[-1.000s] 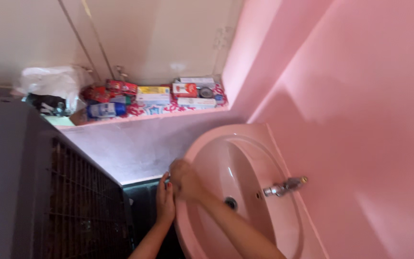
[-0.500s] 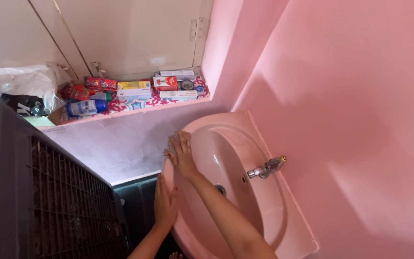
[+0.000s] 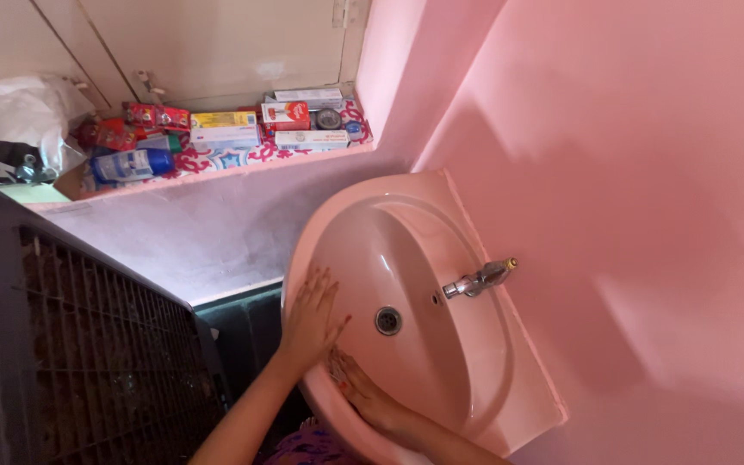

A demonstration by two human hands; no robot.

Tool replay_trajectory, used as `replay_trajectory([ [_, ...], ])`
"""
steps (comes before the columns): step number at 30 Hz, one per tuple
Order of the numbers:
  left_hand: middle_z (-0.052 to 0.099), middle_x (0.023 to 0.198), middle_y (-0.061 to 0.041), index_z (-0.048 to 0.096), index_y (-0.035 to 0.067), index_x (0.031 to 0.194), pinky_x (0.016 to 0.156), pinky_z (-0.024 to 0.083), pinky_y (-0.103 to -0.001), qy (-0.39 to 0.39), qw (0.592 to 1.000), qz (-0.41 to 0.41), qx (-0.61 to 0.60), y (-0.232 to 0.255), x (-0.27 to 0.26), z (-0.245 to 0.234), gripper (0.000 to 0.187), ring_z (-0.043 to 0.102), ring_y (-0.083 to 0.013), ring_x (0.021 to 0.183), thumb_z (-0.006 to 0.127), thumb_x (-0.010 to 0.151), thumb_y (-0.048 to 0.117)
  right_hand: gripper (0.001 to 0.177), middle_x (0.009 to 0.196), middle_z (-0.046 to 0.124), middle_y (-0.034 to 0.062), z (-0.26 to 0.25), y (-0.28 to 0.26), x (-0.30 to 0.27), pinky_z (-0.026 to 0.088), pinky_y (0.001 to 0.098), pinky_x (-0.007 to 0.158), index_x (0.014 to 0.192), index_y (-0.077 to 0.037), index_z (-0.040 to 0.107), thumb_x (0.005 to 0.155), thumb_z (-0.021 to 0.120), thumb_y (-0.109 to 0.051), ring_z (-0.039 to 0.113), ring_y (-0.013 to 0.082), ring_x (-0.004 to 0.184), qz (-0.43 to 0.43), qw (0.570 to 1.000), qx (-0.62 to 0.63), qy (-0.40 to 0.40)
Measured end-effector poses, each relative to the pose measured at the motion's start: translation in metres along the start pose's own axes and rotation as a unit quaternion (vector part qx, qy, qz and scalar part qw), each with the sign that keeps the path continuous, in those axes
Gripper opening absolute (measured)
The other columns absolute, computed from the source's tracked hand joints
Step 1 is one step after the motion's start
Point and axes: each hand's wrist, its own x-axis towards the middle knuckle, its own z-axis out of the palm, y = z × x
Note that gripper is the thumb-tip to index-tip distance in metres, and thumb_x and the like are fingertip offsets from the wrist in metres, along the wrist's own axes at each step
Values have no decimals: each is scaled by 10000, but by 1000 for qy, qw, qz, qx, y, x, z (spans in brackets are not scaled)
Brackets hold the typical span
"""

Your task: The person uses a cloth to wipe the inside of a pink bathroom sink and the surrounding wall. They repeatedly wet the cloth under the tap, wring it out, and scrub the basin and wall surfaces.

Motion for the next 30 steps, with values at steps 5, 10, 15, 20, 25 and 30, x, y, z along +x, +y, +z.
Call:
replay_trajectory([
  [5, 380, 1571, -265, 505, -67, 1399, 1233, 221, -508, -8, 999, 22, -29, -27, 37, 3, 658, 252, -420, 1529, 674, 872, 290, 668, 1702, 114, 197, -1, 13, -2, 114, 436, 1272, 1610, -14, 158, 1075, 461, -274, 85, 322, 1586, 49, 996, 79, 5],
  [10, 328, 1626, -265, 480, -54, 1439, 1242, 228, -500, 22, 988, -35, -151, -29, 42, 0, 656, 253, -412, 1544, 665, 911, 288, 710, 1732, 58, 193, -30, 9, 69, 97, 405, 1281, 1644, -4, 78, 1097, 424, -297, 52, 298, 1605, 15, 972, 212, 102],
  [15, 327, 1629, -259, 439, -70, 1466, 1249, 210, -502, 34, 996, -23, -82, -27, 47, -4, 703, 242, -424, 1543, 652, 915, 312, 737, 1734, 41, 207, -58, 32, 178, 116, 477, 1289, 1642, -24, 17, 1102, 386, -365, 43, 370, 1612, -81, 944, 186, 261],
  [20, 302, 1602, -303, 386, -133, 1468, 1226, 193, -507, 26, 999, -29, 28, -23, 52, 2, 767, 236, -437, 1516, 631, 935, 360, 677, 1717, 103, 235, -142, 90, 230, 58, 529, 1311, 1630, 7, 170, 1097, 363, -362, 41, 459, 1595, -115, 898, -206, 372],
  [25, 307, 1604, -299, 395, -120, 1470, 1228, 197, -495, 16, 999, -39, 26, -24, 52, 2, 760, 242, -420, 1520, 611, 942, 383, 643, 1706, 199, 112, -180, 130, 190, 139, 425, 1275, 1606, -59, 313, 1026, 444, -306, 196, 306, 1572, 70, 839, -498, 208],
  [30, 326, 1599, -300, 434, -128, 1438, 1234, 198, -494, 4, 999, -35, 38, -26, 49, 4, 706, 255, -418, 1527, 589, 960, 368, 691, 1721, 210, 74, -143, 113, 109, 156, 368, 1298, 1614, -14, 304, 978, 479, -223, 199, 235, 1588, 162, 745, -616, 198],
])
